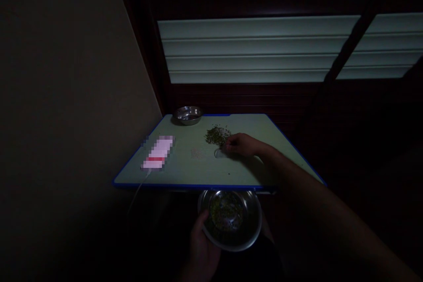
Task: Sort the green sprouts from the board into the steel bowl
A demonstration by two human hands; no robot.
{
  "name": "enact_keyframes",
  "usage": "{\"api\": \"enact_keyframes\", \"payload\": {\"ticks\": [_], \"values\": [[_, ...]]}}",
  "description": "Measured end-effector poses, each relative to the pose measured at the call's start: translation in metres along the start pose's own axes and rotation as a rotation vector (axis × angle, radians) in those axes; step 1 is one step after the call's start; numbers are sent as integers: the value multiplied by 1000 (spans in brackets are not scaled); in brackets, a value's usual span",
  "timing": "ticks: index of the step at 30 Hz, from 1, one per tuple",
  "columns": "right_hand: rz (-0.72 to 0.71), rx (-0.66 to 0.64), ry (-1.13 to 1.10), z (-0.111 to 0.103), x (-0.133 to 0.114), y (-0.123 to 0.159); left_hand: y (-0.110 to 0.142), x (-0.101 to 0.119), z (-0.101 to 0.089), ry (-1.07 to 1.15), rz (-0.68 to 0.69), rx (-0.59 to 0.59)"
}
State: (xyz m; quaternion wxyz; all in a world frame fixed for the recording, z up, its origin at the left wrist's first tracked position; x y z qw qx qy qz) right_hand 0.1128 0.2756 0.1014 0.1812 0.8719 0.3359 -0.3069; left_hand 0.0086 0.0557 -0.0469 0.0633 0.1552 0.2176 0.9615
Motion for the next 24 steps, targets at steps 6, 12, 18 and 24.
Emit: {"api": "enact_keyframes", "payload": {"ticks": [6, 12, 18, 24], "values": [[-21, -11, -21, -3, 1, -6, 3, 1, 0, -23, -1, 13], [4, 4, -13, -2, 3, -12, 3, 0, 1, -8, -16, 29], [-17, -78, 35, -1, -9, -16, 2, 1, -3, -16, 6, 55], [-57, -192, 14, -1, -13, -14, 2, 1, -3, 1, 4, 52]]}}
Point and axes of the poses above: each hand's wrist, its own y-axis away from the middle knuckle, its own z-axis out of the palm, x = y × z, the point moved 7 cm from there along -y, towards the middle knuckle, and after that the axes turned 9 degrees about -x, right-handed, at the moved point
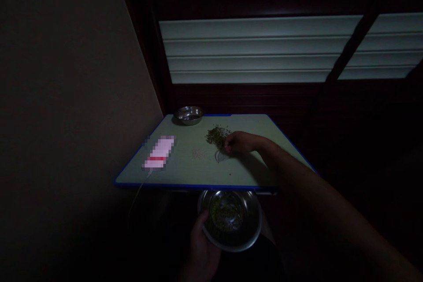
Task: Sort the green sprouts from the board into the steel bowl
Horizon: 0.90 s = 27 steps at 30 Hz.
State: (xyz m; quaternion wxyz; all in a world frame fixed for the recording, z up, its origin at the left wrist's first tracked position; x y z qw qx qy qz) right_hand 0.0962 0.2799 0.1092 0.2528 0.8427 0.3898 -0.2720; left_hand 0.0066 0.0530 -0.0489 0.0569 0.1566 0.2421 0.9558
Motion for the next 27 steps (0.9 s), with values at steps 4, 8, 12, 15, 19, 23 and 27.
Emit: {"api": "enact_keyframes", "payload": {"ticks": [4, 8, 12, 15, 19, 23, 27], "values": [[10, -59, -16, 5, 1, 6, 0, 0, 0, -2, 3, -6], [-17, -12, -32, 8, -2, 14, 1, 1, 1, -4, 22, -41], [-6, 67, -52, 9, 3, 17, 0, 2, 2, -8, 40, -54], [24, 89, -39, 10, 8, 15, 0, 2, 3, -14, 32, -43], [44, 102, 7, 10, 6, 11, 1, 2, 5, -11, 23, -49], [62, 110, 27, 9, 3, 9, 0, 1, 4, -29, 16, -60], [78, 97, -12, 9, 7, 11, -1, 1, 2, 6, 21, -75]]}}
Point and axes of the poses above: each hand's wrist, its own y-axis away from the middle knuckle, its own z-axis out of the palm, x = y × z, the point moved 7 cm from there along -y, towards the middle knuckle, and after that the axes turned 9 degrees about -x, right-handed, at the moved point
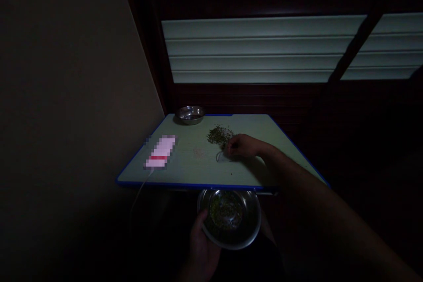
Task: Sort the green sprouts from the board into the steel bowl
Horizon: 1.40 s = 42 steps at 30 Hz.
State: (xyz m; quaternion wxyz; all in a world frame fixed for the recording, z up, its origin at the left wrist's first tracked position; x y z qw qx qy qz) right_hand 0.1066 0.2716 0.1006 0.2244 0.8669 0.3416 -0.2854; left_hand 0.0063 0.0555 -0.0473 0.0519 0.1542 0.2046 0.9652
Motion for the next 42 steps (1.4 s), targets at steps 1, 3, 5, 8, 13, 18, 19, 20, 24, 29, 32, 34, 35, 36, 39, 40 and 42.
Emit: {"api": "enact_keyframes", "payload": {"ticks": [1, 3, 5, 8, 13, 18, 19, 20, 24, 29, 32, 34, 35, 36, 39, 40, 42], "values": [[8, 4, -7, 0, 1, 1, 0, 0, 0, 4, 5, -5], [20, 14, -15, -1, 3, 2, 0, 1, 1, -1, 11, -21], [24, 22, -17, 0, 3, 3, 0, 1, 2, -11, 9, -35], [40, 48, -5, -1, 2, 2, 1, 2, 2, -8, 6, -23], [82, 117, 50, -7, 6, 1, 0, 1, 0, -4, 8, -6], [42, 92, 43, -5, 5, 0, 0, 1, 1, -17, 20, -12], [33, 83, 44, -4, 4, 0, 0, 2, 2, -19, 21, -18], [27, 77, 44, -4, 3, 0, 0, 2, 3, -21, 22, -27], [12, 62, 30, -3, -3, 0, 1, 3, 5, -32, 22, -23], [-17, 34, 15, -2, -7, -3, 1, 2, 6, -56, 14, -20], [-44, 0, -7, 0, -8, -3, 2, 3, 5, -54, 21, -9], [-65, -37, -22, 4, -11, -1, 1, 2, 5, -44, 21, -11], [-79, -63, -35, 6, -14, 0, 1, 2, 5, -41, 17, -14], [-94, -91, -50, 9, -17, 2, 1, 2, 5, -39, 17, -11], [-116, -132, -72, 13, -22, 8, 0, 5, 4, -31, 31, 19], [-108, -114, -60, 11, -22, 10, 0, 6, 4, -28, 37, 32], [-73, -43, -34, 5, -16, 14, 0, 7, 5, -23, 44, 41]]}}
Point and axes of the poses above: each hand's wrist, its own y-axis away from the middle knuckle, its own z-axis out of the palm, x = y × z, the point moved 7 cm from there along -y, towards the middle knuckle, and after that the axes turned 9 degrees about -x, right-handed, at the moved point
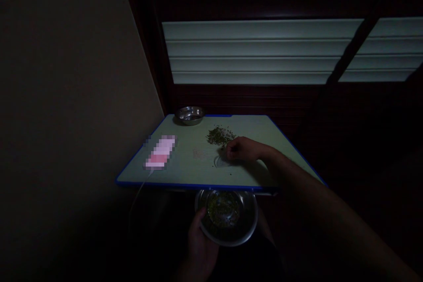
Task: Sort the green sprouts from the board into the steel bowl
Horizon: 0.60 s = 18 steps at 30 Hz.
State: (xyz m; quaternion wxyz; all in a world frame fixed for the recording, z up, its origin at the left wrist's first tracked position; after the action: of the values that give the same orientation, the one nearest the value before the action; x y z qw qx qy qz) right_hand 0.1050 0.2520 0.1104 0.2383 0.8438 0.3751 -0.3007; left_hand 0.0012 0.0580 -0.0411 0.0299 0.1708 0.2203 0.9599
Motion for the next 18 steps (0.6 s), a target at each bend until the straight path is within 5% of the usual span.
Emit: {"api": "enact_keyframes", "payload": {"ticks": [3, 11, 18], "values": [[57, 49, -24, -4, 9, 10, 2, 1, 3, 19, 21, -11], [83, -127, -293, 27, 1, 25, 1, -2, -1, -4, 21, -4], [107, 110, -214, 11, 11, 9, -1, -3, 0, 20, 18, -42]]}}
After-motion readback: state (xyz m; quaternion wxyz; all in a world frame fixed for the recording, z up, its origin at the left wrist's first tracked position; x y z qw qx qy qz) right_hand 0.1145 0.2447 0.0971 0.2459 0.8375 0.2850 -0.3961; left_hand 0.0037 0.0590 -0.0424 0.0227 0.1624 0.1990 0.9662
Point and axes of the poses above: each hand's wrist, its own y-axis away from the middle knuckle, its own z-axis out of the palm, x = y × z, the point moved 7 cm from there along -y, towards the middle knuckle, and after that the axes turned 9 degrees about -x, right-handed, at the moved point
